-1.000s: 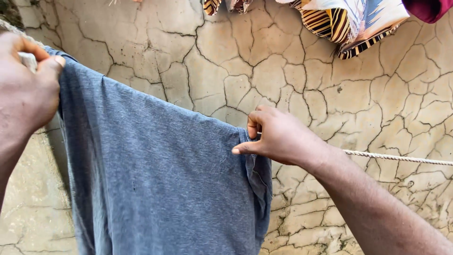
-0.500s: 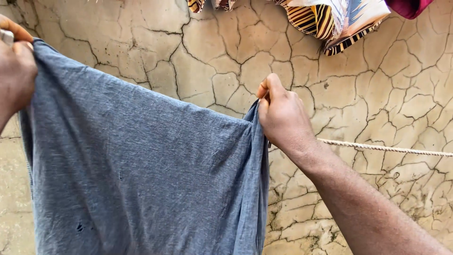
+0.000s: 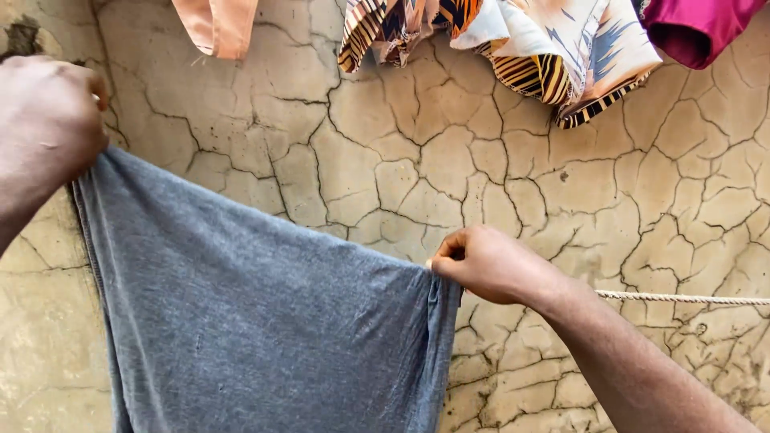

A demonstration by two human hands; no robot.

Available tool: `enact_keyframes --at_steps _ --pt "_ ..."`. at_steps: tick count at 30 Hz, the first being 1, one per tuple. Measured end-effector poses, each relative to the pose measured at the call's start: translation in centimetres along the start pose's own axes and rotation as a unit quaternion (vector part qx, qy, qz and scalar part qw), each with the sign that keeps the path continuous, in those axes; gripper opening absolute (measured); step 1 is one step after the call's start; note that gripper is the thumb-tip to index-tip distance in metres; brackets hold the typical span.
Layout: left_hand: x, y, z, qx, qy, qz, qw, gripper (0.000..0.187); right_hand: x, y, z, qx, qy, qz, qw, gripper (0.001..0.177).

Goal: Hanging a grey shirt on a clothesline using plastic clothespins.

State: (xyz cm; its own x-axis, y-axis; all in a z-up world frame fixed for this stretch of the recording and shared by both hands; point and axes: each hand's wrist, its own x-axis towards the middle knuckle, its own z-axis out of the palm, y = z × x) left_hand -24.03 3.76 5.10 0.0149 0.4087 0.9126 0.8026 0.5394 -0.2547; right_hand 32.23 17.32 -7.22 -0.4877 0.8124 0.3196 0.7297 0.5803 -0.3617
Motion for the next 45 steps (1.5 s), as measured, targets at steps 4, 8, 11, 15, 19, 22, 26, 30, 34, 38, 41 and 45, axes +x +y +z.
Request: enact_keyframes --at_steps 4,8,11,15,19,22,26,30,34,38,41,45 --pt "-2.0 11.8 -11.3 0.083 -0.030 0.021 0.996 0.014 -1.0 -1.4 -0.2 -0.025 -0.011 0.002 1.000 0.026" --pt "-2.5 12.6 -12.9 0.096 -0.057 0.007 0.994 0.017 0.2 0.0 0.4 -0.007 0.022 -0.013 1.000 0.024" --pt "-2.9 12.9 -13.6 0.091 -0.065 0.001 0.994 0.018 0.4 0.2 0.6 -0.036 0.068 -0.046 0.996 0.030" --pt "-3.2 12.4 -13.1 0.083 -0.044 0.007 0.996 0.018 -0.3 -0.7 0.3 -0.079 0.081 -0.033 0.993 0.027" --pt "-3.1 12.0 -12.4 0.071 -0.034 -0.001 0.997 0.017 0.0 -0.5 0.6 -0.067 0.055 -0.010 0.996 0.026" --pt "-3.5 12.6 -13.2 0.053 -0.027 -0.016 0.998 0.017 -0.1 -0.2 0.8 -0.084 0.085 -0.039 0.992 0.025" --pt "-4.0 13.4 -13.6 0.055 -0.026 -0.038 0.997 0.019 -0.4 -0.5 0.5 -0.095 0.080 -0.032 0.992 0.021" --pt "-4.2 16.0 -13.9 0.008 -0.060 -0.038 0.997 0.032 -0.1 -0.6 0.0 0.096 0.047 0.064 0.992 0.018" --pt "-5.1 22.1 -16.0 -0.138 -0.082 0.029 0.987 0.030 1.1 0.3 0.4 0.180 0.120 0.037 0.976 0.018" --pt "-6.0 28.9 -17.5 -0.188 -0.133 0.083 0.970 0.025 1.7 1.0 0.9 0.199 0.158 0.008 0.967 0.018" --pt "-6.7 32.5 -16.9 -0.230 -0.127 0.142 0.954 0.013 0.7 0.5 0.6 0.151 0.143 0.034 0.978 0.019" --pt "-7.2 35.2 -16.4 -0.276 -0.162 0.181 0.930 0.009 -0.8 -0.1 0.1 0.024 0.153 0.012 0.988 0.024"
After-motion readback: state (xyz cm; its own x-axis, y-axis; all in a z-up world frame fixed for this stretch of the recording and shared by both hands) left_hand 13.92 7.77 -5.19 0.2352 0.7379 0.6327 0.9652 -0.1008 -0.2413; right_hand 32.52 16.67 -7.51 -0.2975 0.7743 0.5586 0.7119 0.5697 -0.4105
